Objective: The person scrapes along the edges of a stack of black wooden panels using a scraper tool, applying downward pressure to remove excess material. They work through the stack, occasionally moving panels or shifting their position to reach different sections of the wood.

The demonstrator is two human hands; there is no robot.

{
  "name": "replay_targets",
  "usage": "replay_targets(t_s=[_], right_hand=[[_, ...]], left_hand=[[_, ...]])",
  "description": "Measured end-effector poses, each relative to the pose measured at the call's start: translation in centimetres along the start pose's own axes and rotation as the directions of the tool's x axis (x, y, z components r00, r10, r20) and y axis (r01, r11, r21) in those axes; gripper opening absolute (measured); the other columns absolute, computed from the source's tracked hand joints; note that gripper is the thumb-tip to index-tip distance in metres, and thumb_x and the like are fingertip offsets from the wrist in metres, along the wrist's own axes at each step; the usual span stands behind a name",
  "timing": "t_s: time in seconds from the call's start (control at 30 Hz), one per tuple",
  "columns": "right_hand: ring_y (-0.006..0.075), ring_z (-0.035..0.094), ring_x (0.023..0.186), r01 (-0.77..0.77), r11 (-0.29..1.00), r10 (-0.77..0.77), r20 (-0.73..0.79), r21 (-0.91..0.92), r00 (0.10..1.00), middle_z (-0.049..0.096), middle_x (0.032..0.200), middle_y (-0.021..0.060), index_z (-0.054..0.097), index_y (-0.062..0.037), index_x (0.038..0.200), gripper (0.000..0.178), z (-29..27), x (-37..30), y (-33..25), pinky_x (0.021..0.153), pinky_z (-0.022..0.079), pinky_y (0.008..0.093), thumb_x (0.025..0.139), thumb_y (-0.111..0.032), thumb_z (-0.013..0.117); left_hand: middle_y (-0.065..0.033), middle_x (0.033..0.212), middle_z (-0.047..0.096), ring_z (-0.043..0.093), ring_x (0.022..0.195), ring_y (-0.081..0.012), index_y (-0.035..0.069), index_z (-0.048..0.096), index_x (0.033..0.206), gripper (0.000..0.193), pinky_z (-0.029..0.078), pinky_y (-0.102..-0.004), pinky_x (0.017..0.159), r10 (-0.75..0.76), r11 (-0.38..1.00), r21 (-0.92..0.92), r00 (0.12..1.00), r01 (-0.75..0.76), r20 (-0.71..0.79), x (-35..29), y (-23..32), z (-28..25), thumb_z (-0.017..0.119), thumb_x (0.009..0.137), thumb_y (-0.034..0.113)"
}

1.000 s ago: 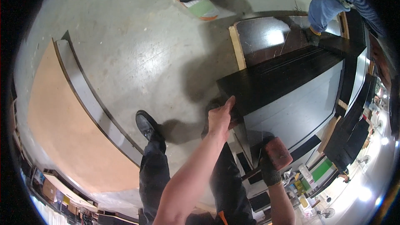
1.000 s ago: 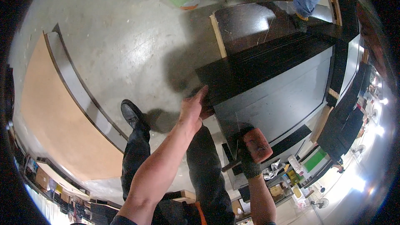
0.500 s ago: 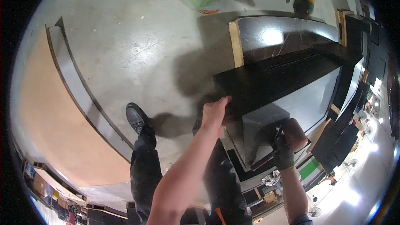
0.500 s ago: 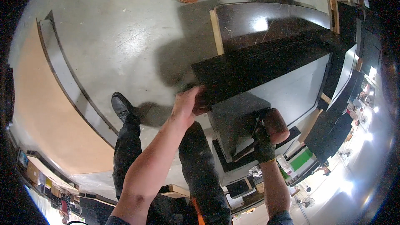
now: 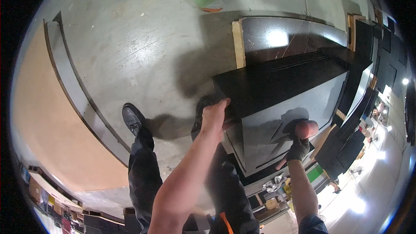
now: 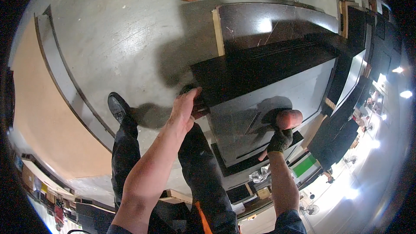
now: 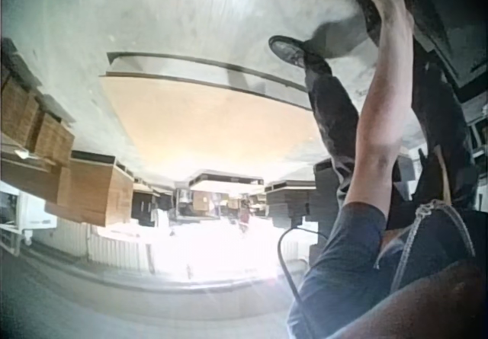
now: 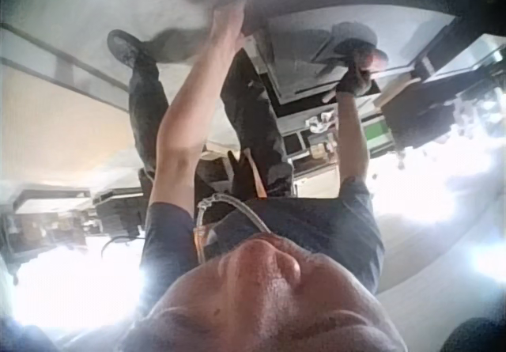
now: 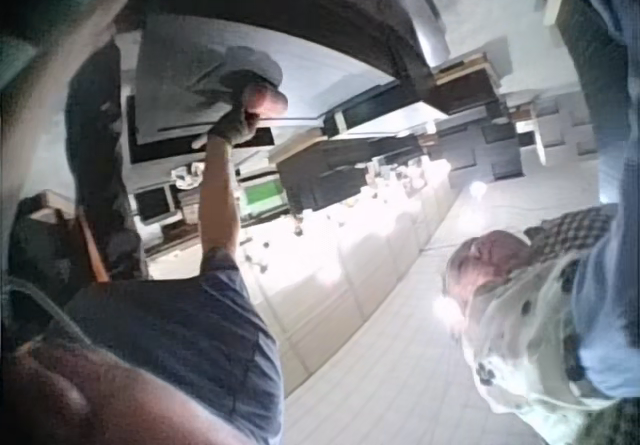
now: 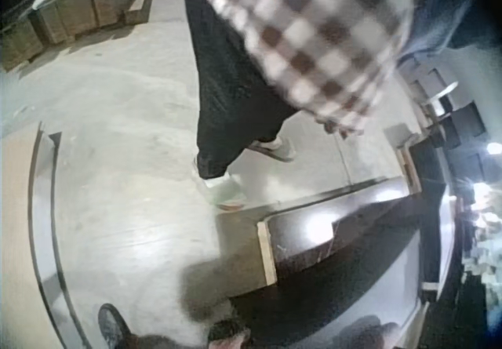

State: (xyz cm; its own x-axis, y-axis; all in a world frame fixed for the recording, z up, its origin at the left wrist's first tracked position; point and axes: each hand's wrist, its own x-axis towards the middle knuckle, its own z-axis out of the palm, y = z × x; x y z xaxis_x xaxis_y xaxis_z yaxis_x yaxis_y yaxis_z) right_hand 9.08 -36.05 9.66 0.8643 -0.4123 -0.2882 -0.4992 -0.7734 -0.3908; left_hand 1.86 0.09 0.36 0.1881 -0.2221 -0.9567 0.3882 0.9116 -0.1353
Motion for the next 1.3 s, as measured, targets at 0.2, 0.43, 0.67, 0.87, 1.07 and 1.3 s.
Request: replay_targets(t_s=[0.2, 0.43, 0.67, 0.87, 1.07, 1.3], right_hand=[[0.0260, 0.055, 0.101, 0.449, 0.749, -0.570, -0.128, -0.488, 0.812, 0.057, 0.106, 0.0107, 0.058, -0.0007, 0.115, 0.044, 2.5, -6.8, -2.0, 0.089, 0.044, 0.0362, 0.079, -0.013, 0.081], [0.0214, 0.063, 0.090, 0.249, 0.962, -0.229, 0.169, -0.114, 0.959, 0.067, 0.098, 0.0079, 0.063, 0.0004, 0.107, 0.022, 7.2, -9.3, -3.8, 0.080, 0.051, 0.0315, 0.092, -0.015, 0.068], [0.0281, 0.062, 0.097, 0.070, 0.997, -0.077, 0.200, 0.041, 0.977, 0.064, 0.099, 0.0123, 0.057, -0.0023, 0.108, 0.027, 8.0, -8.5, -2.7, 0.082, 0.052, 0.0401, 0.097, -0.025, 0.046], [0.0220, 0.065, 0.071, 0.058, 0.950, -0.120, 0.187, 0.306, 0.975, 0.067, 0.081, 0.0097, 0.064, -0.0047, 0.083, 0.018, 7.9, -7.4, -3.2, 0.063, 0.053, 0.0361, 0.091, -0.020, 0.060], [0.0197, 0.064, 0.072, 0.054, 0.895, -0.137, 0.156, 0.444, 0.978, 0.065, 0.083, 0.0067, 0.059, -0.0034, 0.094, 0.005, 8.5, -8.4, -3.3, 0.065, 0.054, 0.0342, 0.090, -0.004, 0.059], [0.0344, 0.048, 0.120, -0.082, 0.845, -0.110, 0.322, 0.528, 0.940, 0.048, 0.133, 0.0189, 0.039, -0.0013, 0.138, 0.076, 8.1, -9.3, -2.1, 0.103, 0.037, 0.0485, 0.090, -0.060, 0.032]], left_hand=[[-0.0166, 0.123, 0.063, 0.059, 0.112, -0.0275, -0.002, 0.064, 0.124, 0.050, 0.049, -0.0423, 0.092, 0.011, 0.998, 0.062, 0.999, -0.008, -0.041, -0.4, -0.7, 0.4, 0.069, 0.089, 0.033], [-0.0188, 0.136, 0.060, 0.053, 0.129, -0.0288, 0.004, 0.065, 0.128, 0.051, 0.037, -0.0362, 0.109, 0.041, 0.991, 0.132, 0.999, -0.037, -0.026, -0.5, -1.3, 0.7, 0.067, 0.090, 0.037], [-0.0216, 0.105, 0.069, 0.064, 0.101, -0.0317, -0.002, 0.070, 0.103, 0.045, 0.048, -0.0395, 0.088, 0.184, 0.914, 0.379, 0.981, -0.147, -0.063, -0.7, -1.1, 1.0, 0.061, 0.088, 0.040], [-0.0192, 0.102, 0.069, 0.066, 0.094, -0.0300, -0.002, 0.068, 0.100, 0.049, 0.048, -0.0415, 0.081, 0.202, 0.836, 0.530, 0.977, -0.140, -0.061, 0.6, -1.1, 0.9, 0.060, 0.091, 0.045], [-0.0195, 0.116, 0.068, 0.064, 0.107, -0.0287, 0.000, 0.066, 0.118, 0.051, 0.047, -0.0391, 0.089, 0.175, 0.860, 0.494, 0.983, -0.125, -0.054, 0.3, -1.0, 0.9, 0.060, 0.092, 0.043], [-0.0182, 0.135, 0.060, 0.056, 0.124, -0.0285, 0.001, 0.055, 0.137, 0.057, 0.043, -0.0384, 0.102, 0.123, 0.893, 0.432, 0.992, -0.124, 0.031, 0.2, -1.3, 0.5, 0.060, 0.094, 0.039]])
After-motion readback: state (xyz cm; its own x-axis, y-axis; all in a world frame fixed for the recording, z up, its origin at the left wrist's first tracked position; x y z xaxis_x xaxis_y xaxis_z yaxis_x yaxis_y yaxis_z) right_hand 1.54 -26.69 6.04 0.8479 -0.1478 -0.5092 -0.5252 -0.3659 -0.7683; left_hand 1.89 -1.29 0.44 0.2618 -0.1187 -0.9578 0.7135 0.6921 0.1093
